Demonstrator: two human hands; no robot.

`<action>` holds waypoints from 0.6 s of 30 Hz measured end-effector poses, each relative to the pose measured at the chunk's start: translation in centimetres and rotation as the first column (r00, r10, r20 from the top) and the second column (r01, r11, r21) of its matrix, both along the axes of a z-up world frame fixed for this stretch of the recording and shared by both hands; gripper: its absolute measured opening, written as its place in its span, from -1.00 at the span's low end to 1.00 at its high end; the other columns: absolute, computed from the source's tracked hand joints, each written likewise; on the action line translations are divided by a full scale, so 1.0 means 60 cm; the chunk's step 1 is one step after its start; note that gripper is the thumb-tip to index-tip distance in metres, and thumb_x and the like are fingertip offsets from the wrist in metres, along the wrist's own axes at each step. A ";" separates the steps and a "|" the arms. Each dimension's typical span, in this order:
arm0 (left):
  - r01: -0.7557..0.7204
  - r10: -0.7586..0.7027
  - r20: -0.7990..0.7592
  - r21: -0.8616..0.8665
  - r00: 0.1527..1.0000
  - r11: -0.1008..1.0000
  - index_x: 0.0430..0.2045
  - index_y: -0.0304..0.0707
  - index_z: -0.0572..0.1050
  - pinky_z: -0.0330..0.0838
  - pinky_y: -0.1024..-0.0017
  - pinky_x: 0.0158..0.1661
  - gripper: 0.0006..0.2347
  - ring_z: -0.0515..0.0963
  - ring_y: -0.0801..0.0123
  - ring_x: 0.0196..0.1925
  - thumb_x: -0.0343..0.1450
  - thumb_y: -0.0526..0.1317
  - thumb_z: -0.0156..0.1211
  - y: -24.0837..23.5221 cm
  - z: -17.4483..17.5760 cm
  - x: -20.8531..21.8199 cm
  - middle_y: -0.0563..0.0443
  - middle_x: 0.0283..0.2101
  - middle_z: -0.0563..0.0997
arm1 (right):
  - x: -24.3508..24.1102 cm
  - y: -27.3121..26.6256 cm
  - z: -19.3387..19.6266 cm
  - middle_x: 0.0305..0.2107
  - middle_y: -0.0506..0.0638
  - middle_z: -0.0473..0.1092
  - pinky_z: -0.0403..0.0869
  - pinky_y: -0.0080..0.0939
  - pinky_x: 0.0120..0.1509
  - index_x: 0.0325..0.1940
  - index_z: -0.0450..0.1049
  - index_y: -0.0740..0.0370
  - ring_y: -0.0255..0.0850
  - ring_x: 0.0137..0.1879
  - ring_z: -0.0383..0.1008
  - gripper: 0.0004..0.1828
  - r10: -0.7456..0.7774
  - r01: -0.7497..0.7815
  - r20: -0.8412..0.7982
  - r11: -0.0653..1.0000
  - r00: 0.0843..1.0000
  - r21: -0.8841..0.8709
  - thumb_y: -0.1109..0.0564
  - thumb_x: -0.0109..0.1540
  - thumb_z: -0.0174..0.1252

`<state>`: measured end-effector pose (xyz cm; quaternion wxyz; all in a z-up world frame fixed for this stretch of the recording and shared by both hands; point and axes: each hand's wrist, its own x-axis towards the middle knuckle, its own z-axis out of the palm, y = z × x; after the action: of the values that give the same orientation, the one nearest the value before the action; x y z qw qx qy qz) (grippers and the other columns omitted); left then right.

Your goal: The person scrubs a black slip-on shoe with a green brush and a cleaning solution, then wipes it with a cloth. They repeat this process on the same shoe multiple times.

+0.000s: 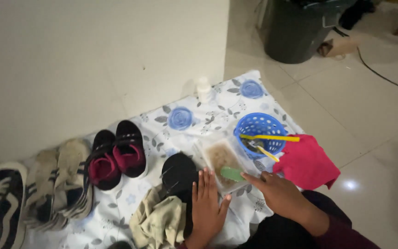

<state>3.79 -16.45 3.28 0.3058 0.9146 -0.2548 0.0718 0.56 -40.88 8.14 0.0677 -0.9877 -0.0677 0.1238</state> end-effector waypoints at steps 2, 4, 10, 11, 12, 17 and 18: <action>-0.019 0.018 -0.025 -0.041 1.000 0.999 0.45 -0.35 0.00 -0.17 -0.08 0.38 -0.33 -0.06 -0.09 0.57 0.53 0.18 -0.23 0.000 0.010 -0.004 -0.27 0.54 0.02 | 0.003 0.000 0.018 -0.10 0.11 0.33 0.48 0.13 -0.14 0.54 0.04 -0.40 0.11 -0.01 0.43 -0.16 -0.027 0.027 -0.003 1.000 1.000 0.006 0.26 0.22 -0.13; -0.039 0.035 -0.047 -0.077 0.998 0.996 0.44 -0.36 0.02 -0.18 -0.13 0.37 -0.33 -0.05 -0.11 0.57 0.53 0.17 -0.20 0.003 0.013 0.010 -0.28 0.53 0.04 | 0.015 0.001 0.018 -0.22 0.03 0.33 0.45 0.09 -0.19 0.53 0.07 -0.37 0.05 -0.08 0.43 -0.18 -0.054 0.054 -0.004 0.998 0.999 0.016 0.25 0.22 -0.12; -0.015 -0.003 -0.165 -0.110 0.986 0.994 0.43 -0.42 0.03 -0.34 -0.13 0.41 -0.31 -0.18 -0.16 0.58 0.53 0.20 -0.27 0.014 0.030 0.002 -0.34 0.53 -0.02 | 0.009 0.018 0.044 0.00 0.02 0.39 0.53 0.14 -0.14 0.51 0.11 -0.47 0.06 0.12 0.45 -0.25 -0.101 0.104 -0.039 0.992 0.994 0.074 0.17 0.26 -0.13; 0.001 -0.050 -0.208 -0.231 0.977 0.973 0.42 -0.38 0.07 -0.34 -0.15 0.41 -0.36 -0.16 -0.17 0.58 0.52 0.13 -0.16 0.018 0.027 0.004 -0.34 0.53 0.00 | 0.010 0.023 0.054 -0.11 -0.03 0.39 0.50 0.09 -0.20 0.51 0.12 -0.47 0.00 -0.02 0.46 -0.31 -0.132 0.135 -0.029 0.983 0.991 0.125 0.10 0.31 -0.13; 0.010 -0.101 -0.242 -0.351 0.965 0.937 0.41 -0.34 0.11 -0.34 -0.17 0.41 -0.40 -0.15 -0.18 0.59 0.52 0.06 -0.05 0.022 0.024 0.006 -0.34 0.53 0.02 | 0.010 0.028 0.064 -0.22 -0.09 0.39 0.46 0.04 -0.27 0.51 0.13 -0.46 -0.05 -0.16 0.48 -0.37 -0.164 0.165 -0.021 0.970 0.986 0.176 0.02 0.35 -0.12; 0.061 -0.109 -0.175 -0.264 0.979 0.963 0.40 -0.36 0.10 -0.31 -0.12 0.44 -0.44 -0.19 -0.19 0.59 0.55 -0.01 -0.04 0.095 0.031 -0.006 -0.35 0.54 -0.06 | 0.036 0.060 0.098 -0.25 -0.07 0.40 0.45 0.02 -0.27 0.51 0.15 -0.41 -0.05 -0.19 0.51 -0.41 -0.115 0.124 -0.065 0.981 0.991 0.146 -0.01 0.36 -0.17; 0.083 -0.091 -0.072 -0.117 0.993 0.990 0.39 -0.41 0.12 -0.23 -0.15 0.44 -0.43 -0.16 -0.27 0.58 0.53 -0.02 0.00 0.109 0.012 -0.010 -0.42 0.52 -0.03 | 0.039 0.065 0.098 -0.23 -0.07 0.39 0.45 0.04 -0.28 0.50 0.15 -0.39 -0.03 -0.18 0.51 -0.40 -0.085 0.089 -0.040 0.990 0.996 0.113 0.02 0.36 -0.16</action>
<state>3.20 -9.90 3.99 0.3698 0.8858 -0.2779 0.0373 2.90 -36.99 14.02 0.1308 -0.9818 -0.0306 0.1340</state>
